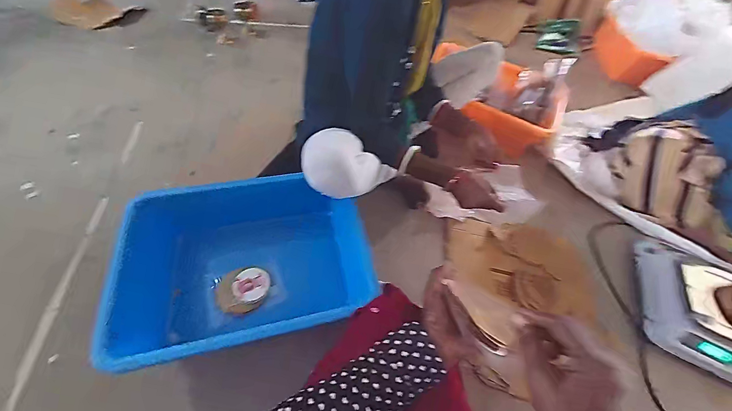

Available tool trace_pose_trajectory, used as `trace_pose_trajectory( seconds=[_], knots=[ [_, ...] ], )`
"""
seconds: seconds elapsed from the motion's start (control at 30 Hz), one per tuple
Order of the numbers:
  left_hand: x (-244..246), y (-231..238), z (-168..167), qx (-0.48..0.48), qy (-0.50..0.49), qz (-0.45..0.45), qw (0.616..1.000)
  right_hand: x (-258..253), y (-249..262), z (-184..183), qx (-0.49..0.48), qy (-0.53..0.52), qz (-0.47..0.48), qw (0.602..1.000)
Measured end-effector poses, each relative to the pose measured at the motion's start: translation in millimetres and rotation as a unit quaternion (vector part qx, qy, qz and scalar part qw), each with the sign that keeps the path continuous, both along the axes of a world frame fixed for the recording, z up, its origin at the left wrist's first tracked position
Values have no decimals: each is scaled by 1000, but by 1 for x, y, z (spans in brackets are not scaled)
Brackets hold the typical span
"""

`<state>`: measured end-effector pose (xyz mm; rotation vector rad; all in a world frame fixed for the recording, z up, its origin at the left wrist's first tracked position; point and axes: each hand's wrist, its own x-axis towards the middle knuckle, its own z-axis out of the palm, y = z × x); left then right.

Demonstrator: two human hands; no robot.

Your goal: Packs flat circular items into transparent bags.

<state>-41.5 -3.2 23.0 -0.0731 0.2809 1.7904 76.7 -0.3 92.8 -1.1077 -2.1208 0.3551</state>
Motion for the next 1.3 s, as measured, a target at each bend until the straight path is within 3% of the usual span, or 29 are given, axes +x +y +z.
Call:
trace_pose_trajectory(
  seconds=[0.07, 0.13, 0.23, 0.37, 0.43, 0.5, 0.63, 0.7, 0.8, 0.83, 0.97, 1.0, 1.07, 1.2, 1.3],
  knots=[
    [-15, -10, 20, -90, 75, -113, 987, -4, 2, 17, 6, 0, -30, 1000],
    [-19, -29, 44, -121, 174, -128, 969, -10, 8, 25, 4, -1, -34, 999],
    [-28, -63, 71, -81, 278, -70, 955, -35, 0, 34, 20, -19, 33, 999],
    [-71, -78, 105, -125, 290, 40, 948, -94, -35, 35, 79, -39, 146, 985],
    [-102, -87, 107, -180, 393, 101, 896, -120, -51, 31, 86, -11, 202, 976],
    [-144, -104, 104, -204, 572, 130, 784, -134, -61, 32, 72, -5, 264, 962],
    [-257, -150, 108, -170, 873, 61, 454, -110, -61, 36, 34, -32, 287, 957],
    [-307, -162, 108, -162, 932, -45, 321, -80, -50, 30, 25, -54, 258, 964],
    [-341, -150, 87, -201, 917, -314, 142, -28, -32, 9, 9, -118, 218, 969],
    [-341, -143, 72, -203, 900, -374, 96, -11, -27, -1, 0, -135, 211, 968],
    [-311, -110, 4, -186, 826, -532, -11, 45, -20, -32, -75, -190, 187, 961],
    [-306, -103, -15, -161, 824, -542, -33, 56, -19, -36, -97, -198, 181, 958],
    [-301, -90, -44, -111, 830, -545, -35, 75, -20, -39, -144, -208, 157, 955],
    [-312, -86, -86, -90, 864, -491, 69, 109, -31, -45, -205, -199, 98, 953],
    [-324, -86, -95, -90, 878, -463, 83, 127, -37, -58, -239, -192, 79, 949]
  ],
)
